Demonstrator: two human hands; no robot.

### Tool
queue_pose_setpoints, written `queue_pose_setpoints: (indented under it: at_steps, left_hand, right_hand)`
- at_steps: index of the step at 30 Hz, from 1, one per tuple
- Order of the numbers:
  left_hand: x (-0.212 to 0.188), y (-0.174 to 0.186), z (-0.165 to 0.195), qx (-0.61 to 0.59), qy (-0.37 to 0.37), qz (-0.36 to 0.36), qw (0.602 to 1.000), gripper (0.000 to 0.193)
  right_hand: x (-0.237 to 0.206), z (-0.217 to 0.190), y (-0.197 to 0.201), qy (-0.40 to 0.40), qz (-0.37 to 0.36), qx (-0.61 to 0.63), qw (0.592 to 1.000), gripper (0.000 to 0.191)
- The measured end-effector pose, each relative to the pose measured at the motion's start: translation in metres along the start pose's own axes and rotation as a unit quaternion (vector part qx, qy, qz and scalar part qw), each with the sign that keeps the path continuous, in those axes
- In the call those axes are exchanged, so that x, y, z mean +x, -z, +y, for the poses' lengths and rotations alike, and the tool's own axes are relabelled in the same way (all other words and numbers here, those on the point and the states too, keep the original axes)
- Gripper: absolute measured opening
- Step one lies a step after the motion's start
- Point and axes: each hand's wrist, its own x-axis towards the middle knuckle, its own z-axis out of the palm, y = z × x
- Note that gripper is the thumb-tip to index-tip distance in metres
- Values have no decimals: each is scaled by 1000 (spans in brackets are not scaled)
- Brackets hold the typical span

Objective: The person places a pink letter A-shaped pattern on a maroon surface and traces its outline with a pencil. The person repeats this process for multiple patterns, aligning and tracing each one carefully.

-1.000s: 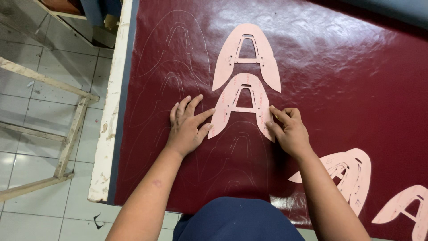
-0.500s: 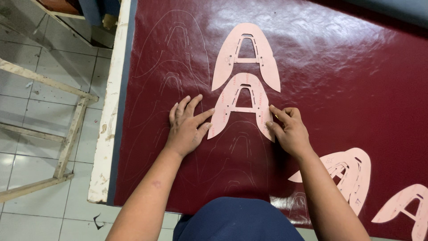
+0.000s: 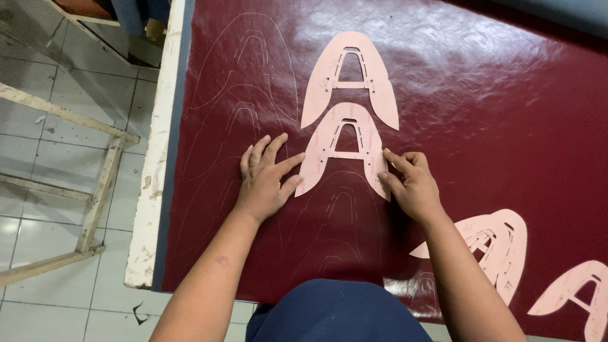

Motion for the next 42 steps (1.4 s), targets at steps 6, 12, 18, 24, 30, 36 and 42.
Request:
queue_pose_setpoints:
  at_steps: [6, 12, 18, 24, 30, 36, 42]
  left_hand:
    - [-1, 0, -2, -1, -12, 15, 1000, 38]
    - [-1, -1, -4, -4, -15, 26, 1000, 38]
    - [1, -1, -3, 1, -5, 21, 1000, 36]
    - [0, -1, -2, -3, -4, 20, 1000, 36]
    - [0, 0, -1, 5, -5, 13, 1000, 36]
    - [0, -1, -1, 9, -3, 11, 1000, 35]
    - [-1, -3, -3, 9, -7, 16, 1000, 35]
  right_hand:
    - [0, 2, -2, 8, 6, 5, 1000, 51]
    - [1, 4, -3, 30, 13, 0, 999, 50]
    - [0, 3, -2, 18, 7, -2, 1000, 50]
    - [-1, 0, -1, 19, 8, 0, 1000, 51]
    - [0, -1, 1, 13, -2, -17, 1000, 48]
    - [-1, 1, 1, 18, 2, -3, 1000, 48]
    - [-2, 0, 2, 16, 5, 4, 1000, 49]
